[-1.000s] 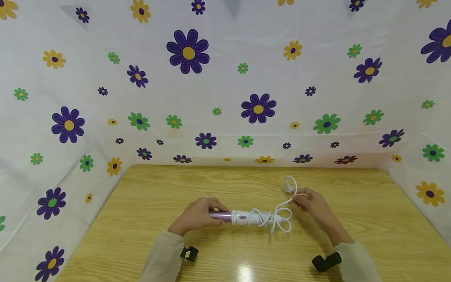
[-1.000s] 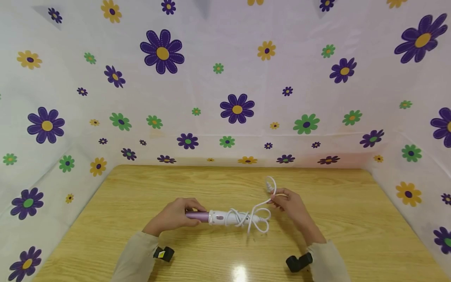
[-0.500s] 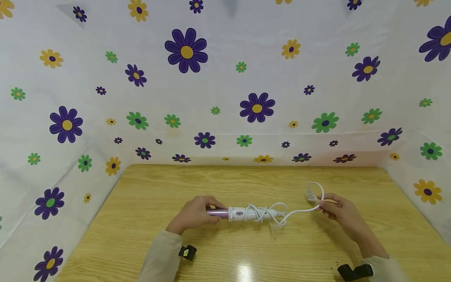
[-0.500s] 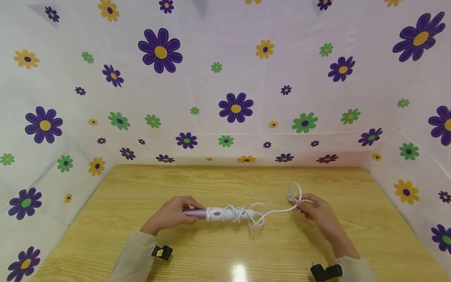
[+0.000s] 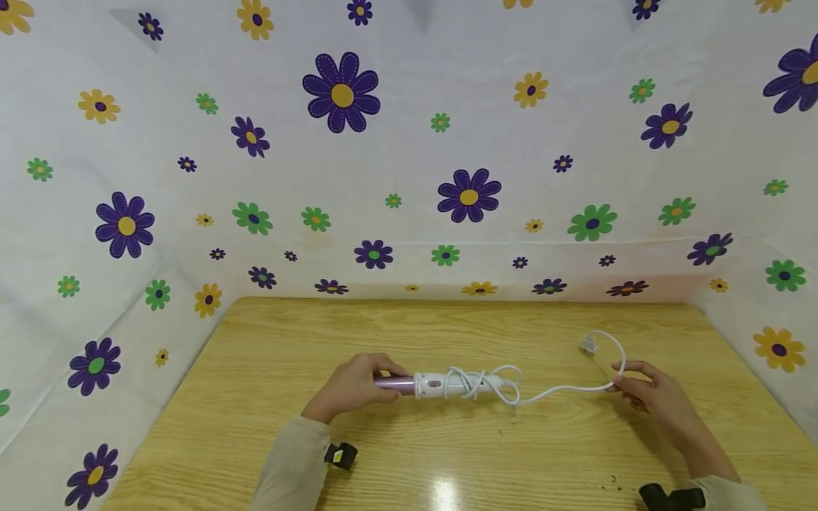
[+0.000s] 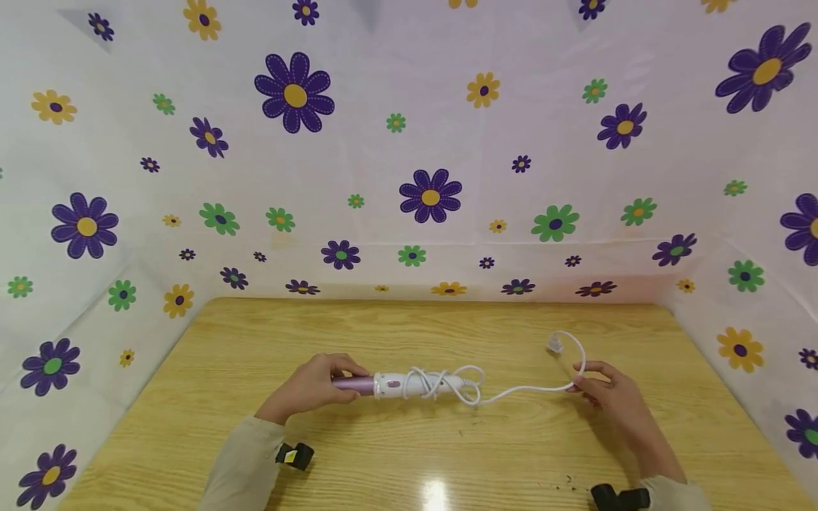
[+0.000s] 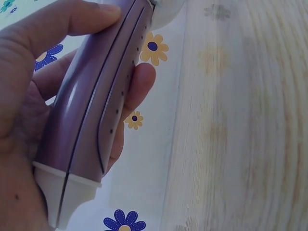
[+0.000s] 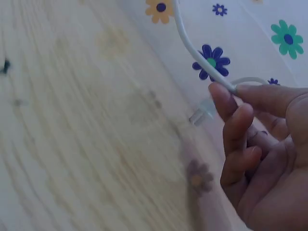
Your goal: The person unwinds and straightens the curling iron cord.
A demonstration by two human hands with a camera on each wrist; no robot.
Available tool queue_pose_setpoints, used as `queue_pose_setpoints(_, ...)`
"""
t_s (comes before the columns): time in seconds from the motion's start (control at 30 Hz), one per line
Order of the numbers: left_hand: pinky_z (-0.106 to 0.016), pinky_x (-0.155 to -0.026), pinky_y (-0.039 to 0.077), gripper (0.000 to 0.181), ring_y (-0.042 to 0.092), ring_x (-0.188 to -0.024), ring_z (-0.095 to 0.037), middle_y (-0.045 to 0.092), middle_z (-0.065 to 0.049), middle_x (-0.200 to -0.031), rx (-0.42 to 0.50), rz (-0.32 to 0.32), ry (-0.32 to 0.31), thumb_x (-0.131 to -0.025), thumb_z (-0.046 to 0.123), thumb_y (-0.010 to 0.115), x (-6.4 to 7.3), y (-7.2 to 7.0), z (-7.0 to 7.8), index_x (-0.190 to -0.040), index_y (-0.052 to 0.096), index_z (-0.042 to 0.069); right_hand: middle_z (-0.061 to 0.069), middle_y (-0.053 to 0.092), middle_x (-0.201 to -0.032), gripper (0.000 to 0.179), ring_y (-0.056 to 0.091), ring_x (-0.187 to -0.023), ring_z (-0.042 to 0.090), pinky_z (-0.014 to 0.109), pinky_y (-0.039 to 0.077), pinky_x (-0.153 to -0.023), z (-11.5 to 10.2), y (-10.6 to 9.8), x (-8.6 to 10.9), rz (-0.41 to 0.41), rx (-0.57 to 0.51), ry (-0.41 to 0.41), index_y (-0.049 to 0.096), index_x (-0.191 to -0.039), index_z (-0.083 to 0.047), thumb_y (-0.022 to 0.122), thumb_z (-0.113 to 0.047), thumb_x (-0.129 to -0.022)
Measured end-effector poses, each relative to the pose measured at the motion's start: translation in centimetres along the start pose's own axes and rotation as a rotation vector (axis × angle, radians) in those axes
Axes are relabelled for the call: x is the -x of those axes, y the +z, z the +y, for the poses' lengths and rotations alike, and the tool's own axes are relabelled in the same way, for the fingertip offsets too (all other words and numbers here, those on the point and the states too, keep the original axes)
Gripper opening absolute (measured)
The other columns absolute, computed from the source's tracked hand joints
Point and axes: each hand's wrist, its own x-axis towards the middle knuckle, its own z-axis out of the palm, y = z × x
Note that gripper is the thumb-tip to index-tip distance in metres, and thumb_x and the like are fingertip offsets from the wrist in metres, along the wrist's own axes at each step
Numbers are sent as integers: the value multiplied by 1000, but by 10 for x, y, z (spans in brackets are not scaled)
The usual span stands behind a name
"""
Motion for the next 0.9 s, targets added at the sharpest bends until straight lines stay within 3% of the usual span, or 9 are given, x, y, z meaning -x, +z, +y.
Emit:
queue_pose_setpoints(0.1, -29, -71, 49, 30, 58, -80, -13, 69, 1, -103, 11, -9, 6, -78, 19, 76, 0, 0, 0, -107, 74, 20, -15, 69, -76, 9, 55, -63, 3, 23, 46, -57, 3, -2, -2, 15, 29, 91, 63, -104, -32, 57, -30, -97)
queue_pose_setpoints(0.33, -29, -70, 49, 30, 58, -80, -12, 69, 3, -102, 9, -30, 9, -76, 20, 76, -1, 0, 0, -107, 74, 22, -14, 72, -77, 44, 58, -62, 3, 23, 47, -56, 1, 4, -4, 16, 91, 165, 52, -124, 3, 57, -31, -97)
queue_pose_setpoints(0.57, -31, -72, 48, 30, 59, -80, -13, 69, 3, -102, 18, -31, 18, -76, 18, 76, 0, 0, 0, -106, 74, 22, -15, 71, -77, 43, 61, -64, 2, 24, 49, -59, -4, 9, -1, 43, 77, 184, 54, -120, 1, 59, -34, -96)
queue_pose_setpoints(0.73, -30, -71, 49, 31, 58, -79, -13, 69, 3, -102, 12, -24, 26, -76, 18, 76, 0, 0, 1, -107, 74, 20, -18, 69, -76, 36, 63, -68, 4, 26, 51, -63, -16, 13, 8, 72, 104, 161, 59, -107, -6, 58, -39, -95)
queue_pose_setpoints(0.83, -29, -70, 49, 31, 58, -79, -12, 69, 3, -102, 8, -24, 33, -76, 18, 76, 0, 0, 2, -107, 74, 20, -15, 69, -77, 40, 63, -69, 5, 26, 50, -64, -23, 25, 14, 16, 122, 159, 61, -109, -3, 56, -40, -96)
queue_pose_setpoints(0.9, -29, -71, 49, 31, 58, -79, -12, 69, 4, -101, 7, -24, 29, -76, 18, 76, 1, 0, 2, -107, 74, 20, -10, 71, -81, 46, 63, -70, 7, 26, 51, -63, -26, 37, 18, -80, 107, 154, 57, -117, 4, 54, -38, -98)
